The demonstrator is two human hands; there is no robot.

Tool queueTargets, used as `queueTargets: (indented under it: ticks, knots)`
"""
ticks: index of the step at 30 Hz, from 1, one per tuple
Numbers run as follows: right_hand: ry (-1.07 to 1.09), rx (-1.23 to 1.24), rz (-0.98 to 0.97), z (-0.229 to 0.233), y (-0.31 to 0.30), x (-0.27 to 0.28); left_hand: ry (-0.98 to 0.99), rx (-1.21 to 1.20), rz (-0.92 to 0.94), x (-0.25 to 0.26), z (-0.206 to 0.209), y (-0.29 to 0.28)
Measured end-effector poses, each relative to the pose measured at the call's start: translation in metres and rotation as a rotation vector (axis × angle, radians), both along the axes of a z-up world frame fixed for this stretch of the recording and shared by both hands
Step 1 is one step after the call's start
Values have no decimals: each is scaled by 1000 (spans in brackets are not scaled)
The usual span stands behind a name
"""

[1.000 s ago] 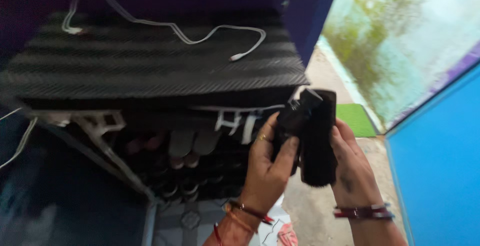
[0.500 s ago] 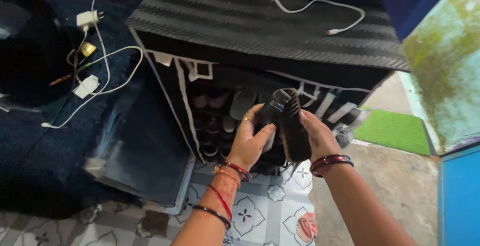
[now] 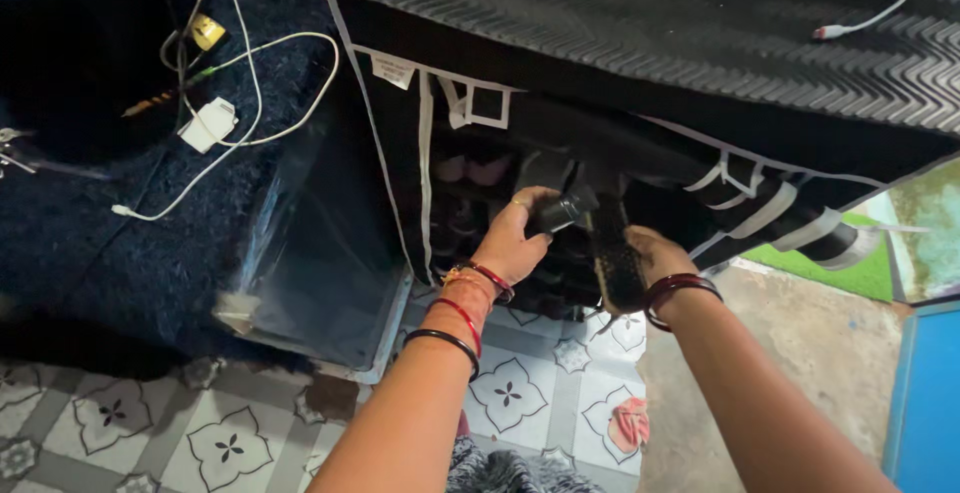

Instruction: The person places a pair of black shoes into a black fabric shoe rack and then wipes the exterior of the rack with a pink cloth. They clean the front and side panels of the rack thoroughly.

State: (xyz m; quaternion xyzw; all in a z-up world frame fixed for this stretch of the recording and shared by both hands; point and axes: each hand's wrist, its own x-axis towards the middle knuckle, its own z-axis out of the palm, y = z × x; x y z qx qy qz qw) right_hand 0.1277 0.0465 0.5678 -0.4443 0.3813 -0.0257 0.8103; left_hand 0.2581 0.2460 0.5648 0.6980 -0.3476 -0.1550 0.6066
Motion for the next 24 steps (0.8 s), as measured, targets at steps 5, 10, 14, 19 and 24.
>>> queueTargets:
  ticks: [5, 10, 14, 19, 24]
  knots:
    - [-101, -13, -161, 12, -13, 3, -11, 214, 92, 4, 18, 1]
    - [-311, -214, -183, 28, -4, -8, -39, 398, 42, 14, 30, -13]
    - [-404, -307, -235, 18, -12, -19, -31, 291, 8, 32, 15, -37]
    - [-437, -298, -181, -12, -41, -17, 18, 285, 9, 47, -8, -59]
    - [-33, -306, 6, -22, -32, -23, 108, 227, -74, 48, -21, -52]
